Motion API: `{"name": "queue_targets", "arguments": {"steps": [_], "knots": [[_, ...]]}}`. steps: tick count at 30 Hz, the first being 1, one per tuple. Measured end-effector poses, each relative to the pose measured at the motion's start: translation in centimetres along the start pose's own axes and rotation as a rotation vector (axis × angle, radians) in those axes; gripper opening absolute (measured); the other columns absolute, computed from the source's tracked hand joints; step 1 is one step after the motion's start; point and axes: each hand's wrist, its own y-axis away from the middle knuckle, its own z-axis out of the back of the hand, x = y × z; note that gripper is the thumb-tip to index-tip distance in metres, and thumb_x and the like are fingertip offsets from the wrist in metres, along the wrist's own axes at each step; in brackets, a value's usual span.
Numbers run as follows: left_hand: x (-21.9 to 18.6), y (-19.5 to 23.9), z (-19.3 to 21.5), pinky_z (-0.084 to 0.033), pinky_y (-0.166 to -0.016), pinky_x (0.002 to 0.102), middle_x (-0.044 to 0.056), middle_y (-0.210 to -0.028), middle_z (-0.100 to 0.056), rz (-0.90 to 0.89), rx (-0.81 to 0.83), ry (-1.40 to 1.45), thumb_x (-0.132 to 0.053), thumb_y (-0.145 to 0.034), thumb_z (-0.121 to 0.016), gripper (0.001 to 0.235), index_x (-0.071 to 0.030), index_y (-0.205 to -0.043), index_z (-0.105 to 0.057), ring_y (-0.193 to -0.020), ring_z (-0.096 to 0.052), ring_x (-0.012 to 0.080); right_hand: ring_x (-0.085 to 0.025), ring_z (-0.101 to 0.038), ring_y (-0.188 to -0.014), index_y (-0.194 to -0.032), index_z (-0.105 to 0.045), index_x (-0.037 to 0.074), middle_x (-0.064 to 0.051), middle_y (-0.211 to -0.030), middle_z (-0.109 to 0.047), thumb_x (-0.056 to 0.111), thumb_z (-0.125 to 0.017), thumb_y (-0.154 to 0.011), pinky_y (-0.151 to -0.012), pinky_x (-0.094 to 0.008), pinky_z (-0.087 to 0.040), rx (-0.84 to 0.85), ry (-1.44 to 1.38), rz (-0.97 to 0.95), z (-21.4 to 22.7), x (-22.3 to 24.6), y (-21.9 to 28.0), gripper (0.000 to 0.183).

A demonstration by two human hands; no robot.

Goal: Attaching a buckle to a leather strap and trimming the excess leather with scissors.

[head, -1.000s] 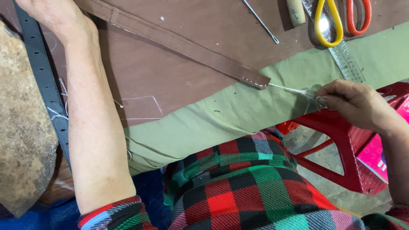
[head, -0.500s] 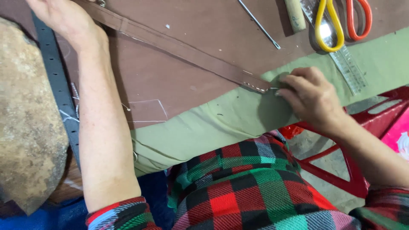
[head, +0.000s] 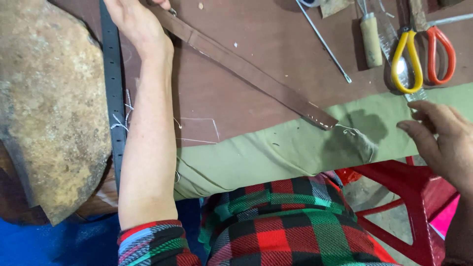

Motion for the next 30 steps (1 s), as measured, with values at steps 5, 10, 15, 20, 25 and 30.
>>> {"name": "queue_targets", "arguments": {"steps": [5, 10, 15, 20, 25, 30], "knots": [[-2.8, 1.0, -1.8, -0.048, -0.045, 0.037, 0.012, -0.069, -0.059, 0.148, -0.091, -0.006, -0.022, -0.093, -0.053, 0.015, -0.007, -0.093, -0.057, -0.052, -0.053, 0.0204, -0.026, -0.066, -0.094, -0.114, -0.074, -0.005, -0.017, -0.111, -0.073, 0.001, -0.078, -0.108, -0.092, -0.038, -0.053, -0.126, -0.167, 0.155, -0.3, 4.2, -3.4, 0.009], [-4.8, 2.0, -3.3, -0.047, -0.049, 0.037, 0.011, -0.072, -0.053, 0.154, -0.05, 0.12, -0.027, -0.091, -0.06, 0.023, -0.006, -0.09, -0.053, -0.056, -0.054, 0.0214, -0.029, -0.069, -0.099, -0.119, -0.07, -0.008, -0.022, -0.112, -0.072, -0.002, -0.066, -0.099, -0.088, -0.037, -0.058, -0.058, -0.365, 0.385, -2.0, 8.7, -6.9, 0.021], [-5.4, 2.4, -4.3, -0.046, -0.049, 0.035, 0.01, -0.07, -0.055, 0.179, -0.037, 0.215, -0.027, -0.092, -0.06, 0.022, -0.007, -0.087, -0.054, -0.056, -0.056, 0.0202, -0.022, -0.064, -0.097, -0.134, -0.064, 0.004, -0.011, -0.113, -0.069, 0.02, -0.076, -0.091, -0.088, -0.035, -0.053, 0.067, -0.404, 0.281, -3.3, 10.1, -7.1, 0.047], [-6.1, 2.8, -4.9, -0.046, -0.047, 0.038, 0.01, -0.069, -0.055, 0.195, -0.041, 0.273, -0.014, -0.091, -0.06, 0.006, -0.009, -0.089, -0.057, -0.054, -0.054, 0.0207, -0.009, -0.064, -0.09, -0.134, -0.068, 0.016, 0.0, -0.102, -0.071, 0.02, -0.074, -0.089, -0.084, -0.025, -0.053, 0.323, -0.615, 0.097, -1.6, 11.9, -6.6, 0.045], [-6.6, 3.2, -5.7, -0.043, -0.048, 0.04, 0.011, -0.067, -0.051, 0.244, 0.005, 0.37, -0.008, -0.089, -0.058, 0.005, -0.01, -0.085, -0.058, -0.054, -0.05, 0.0237, -0.008, -0.064, -0.081, -0.142, -0.064, 0.019, 0.003, -0.096, -0.066, 0.015, -0.078, -0.085, -0.074, -0.024, -0.057, 0.487, -0.669, 0.127, -2.6, 10.8, -5.5, 0.059], [-9.9, 3.8, -7.1, -0.043, -0.049, 0.04, 0.011, -0.066, -0.057, 0.356, 0.056, 0.361, -0.01, -0.089, -0.055, 0.013, -0.007, -0.077, -0.059, -0.057, -0.053, 0.0249, -0.012, -0.064, -0.073, -0.109, -0.076, 0.014, 0.002, -0.085, -0.069, 0.022, -0.078, -0.085, -0.065, -0.028, -0.054, 0.479, -0.558, 0.205, -2.0, 9.9, -4.4, 0.025]]}}
